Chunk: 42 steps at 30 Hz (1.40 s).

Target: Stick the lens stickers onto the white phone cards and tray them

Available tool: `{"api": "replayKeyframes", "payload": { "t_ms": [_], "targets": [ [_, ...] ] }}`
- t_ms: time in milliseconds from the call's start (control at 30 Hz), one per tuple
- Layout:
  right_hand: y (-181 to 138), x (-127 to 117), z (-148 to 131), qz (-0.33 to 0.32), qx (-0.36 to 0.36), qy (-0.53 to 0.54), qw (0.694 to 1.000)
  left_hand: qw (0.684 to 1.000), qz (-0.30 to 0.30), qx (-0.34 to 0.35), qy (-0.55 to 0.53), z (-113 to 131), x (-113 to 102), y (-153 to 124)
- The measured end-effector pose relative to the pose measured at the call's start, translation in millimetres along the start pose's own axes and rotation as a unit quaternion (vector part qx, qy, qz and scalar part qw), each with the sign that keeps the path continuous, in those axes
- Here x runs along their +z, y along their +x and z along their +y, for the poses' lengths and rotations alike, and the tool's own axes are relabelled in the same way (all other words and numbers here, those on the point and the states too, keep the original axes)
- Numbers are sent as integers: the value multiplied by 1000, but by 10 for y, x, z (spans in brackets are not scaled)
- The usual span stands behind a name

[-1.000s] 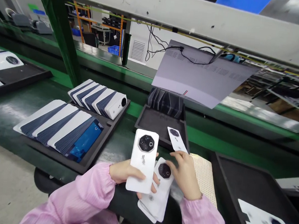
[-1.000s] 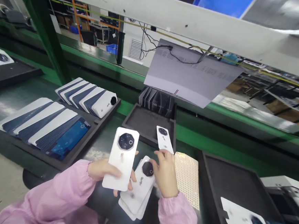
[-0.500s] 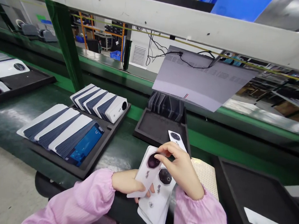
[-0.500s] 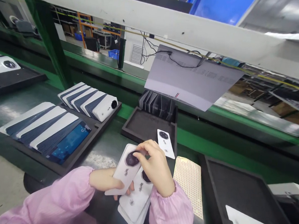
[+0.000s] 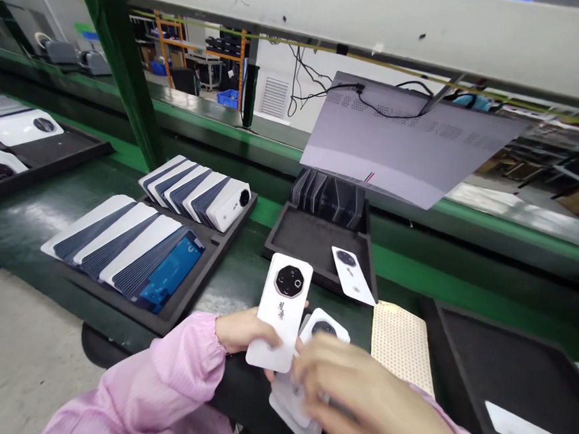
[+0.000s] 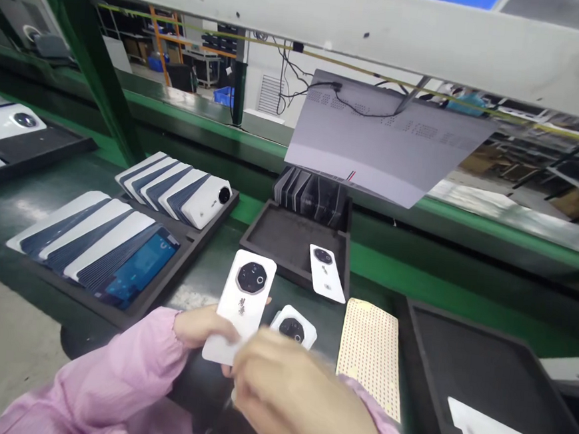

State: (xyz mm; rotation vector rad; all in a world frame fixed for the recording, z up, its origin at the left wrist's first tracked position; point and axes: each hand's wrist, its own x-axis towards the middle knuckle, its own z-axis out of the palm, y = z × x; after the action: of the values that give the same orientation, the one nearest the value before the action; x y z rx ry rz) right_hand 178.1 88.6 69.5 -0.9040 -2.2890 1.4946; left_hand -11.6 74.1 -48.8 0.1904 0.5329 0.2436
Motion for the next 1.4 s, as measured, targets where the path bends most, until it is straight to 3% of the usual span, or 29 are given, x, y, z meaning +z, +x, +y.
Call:
{"api": "replayKeyframes", "payload": {
  "t_ms": [67, 100, 200, 267, 500, 667, 900, 1200, 1400],
  "targets": [
    [-136, -78, -87, -18, -35, 32, 999, 999, -45, 4, -23, 19, 3, -12],
    [-201, -116, -86, 9, -29, 31, 999, 998, -64, -1, -28, 25, 6, -18],
    [-348, -193, 30, 157, 39, -35, 986, 996, -86, -14, -32, 27, 17, -26],
    [-391, -213, 125, 220, 68, -82, 970, 995, -90, -16, -31, 27, 23, -25],
    [-383, -185, 245, 288, 98, -74, 950, 994, -107, -24, -14, 67, 45, -33],
    [-236, -92, 317, 377, 138, -41, 915, 993, -104, -47, -5, 76, 76, -43],
    [-6, -12, 454, 336, 166, -38, 926, 992, -102, -75, 15, 26, 45, -30],
    [-60, -35, 476, 369, 185, -23, 911, 990, -106, -82, 33, 76, 102, -38],
    [-23, 3, 523, 346, 188, -19, 919, 990, -105, -92, 23, 55, 86, -33]
  ]
}}
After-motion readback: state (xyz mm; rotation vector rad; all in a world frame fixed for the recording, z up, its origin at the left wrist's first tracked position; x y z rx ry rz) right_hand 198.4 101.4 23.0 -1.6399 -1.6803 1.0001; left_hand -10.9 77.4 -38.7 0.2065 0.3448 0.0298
